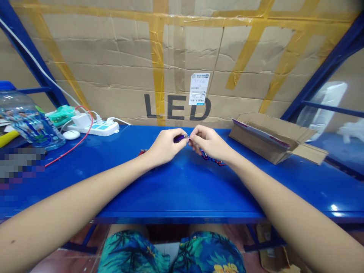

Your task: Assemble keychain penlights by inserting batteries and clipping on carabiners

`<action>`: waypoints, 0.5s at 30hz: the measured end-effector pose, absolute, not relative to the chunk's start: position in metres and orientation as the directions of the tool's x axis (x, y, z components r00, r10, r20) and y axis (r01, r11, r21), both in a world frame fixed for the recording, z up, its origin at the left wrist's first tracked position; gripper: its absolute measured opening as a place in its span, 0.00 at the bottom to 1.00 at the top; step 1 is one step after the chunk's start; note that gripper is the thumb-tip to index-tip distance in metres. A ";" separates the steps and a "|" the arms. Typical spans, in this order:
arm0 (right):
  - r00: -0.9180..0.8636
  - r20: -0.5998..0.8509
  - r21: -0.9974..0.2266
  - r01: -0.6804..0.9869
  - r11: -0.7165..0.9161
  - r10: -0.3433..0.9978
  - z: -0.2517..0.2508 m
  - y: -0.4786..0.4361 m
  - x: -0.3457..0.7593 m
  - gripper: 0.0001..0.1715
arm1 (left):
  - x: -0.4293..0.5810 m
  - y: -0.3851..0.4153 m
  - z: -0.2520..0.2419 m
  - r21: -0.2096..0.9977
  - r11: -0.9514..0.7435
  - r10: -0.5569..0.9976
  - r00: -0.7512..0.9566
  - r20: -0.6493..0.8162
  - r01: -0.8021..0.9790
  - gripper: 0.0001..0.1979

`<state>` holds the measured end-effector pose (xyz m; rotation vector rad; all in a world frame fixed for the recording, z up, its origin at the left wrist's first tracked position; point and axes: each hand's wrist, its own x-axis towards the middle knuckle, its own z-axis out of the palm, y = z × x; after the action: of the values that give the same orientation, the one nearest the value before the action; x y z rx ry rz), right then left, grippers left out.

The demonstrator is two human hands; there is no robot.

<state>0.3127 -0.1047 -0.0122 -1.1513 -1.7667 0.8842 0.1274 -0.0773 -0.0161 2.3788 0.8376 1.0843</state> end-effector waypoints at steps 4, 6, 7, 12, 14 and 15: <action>-0.212 0.267 -0.899 0.297 0.323 0.940 -0.018 -0.100 0.313 0.08 | 0.128 -0.077 -0.016 0.564 -0.745 0.660 0.511 0.550 0.356 0.07; -0.204 0.300 -0.888 0.296 0.351 0.932 -0.021 -0.098 0.312 0.08 | 0.128 -0.077 -0.016 0.573 -0.740 0.666 0.501 0.553 0.352 0.07; -0.203 0.314 -0.880 0.305 0.365 0.927 -0.022 -0.097 0.312 0.08 | 0.129 -0.077 -0.017 0.578 -0.737 0.669 0.498 0.552 0.349 0.07; -0.195 0.418 -0.763 0.455 0.460 0.887 -0.026 -0.094 0.314 0.07 | 0.130 -0.073 -0.020 0.583 -0.731 0.675 0.506 0.537 0.355 0.08; -0.206 0.469 -0.677 0.541 0.499 0.859 -0.026 -0.093 0.315 0.07 | 0.130 -0.070 -0.023 0.611 -0.711 0.690 0.509 0.515 0.347 0.06; -0.216 0.487 -0.631 0.583 0.512 0.846 -0.026 -0.093 0.315 0.07 | 0.130 -0.069 -0.024 0.633 -0.695 0.703 0.506 0.500 0.340 0.06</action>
<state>0.3153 -0.0928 -0.0262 -1.1751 -1.9177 0.3973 0.1300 -0.0688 -0.0236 2.2930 0.8565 1.0624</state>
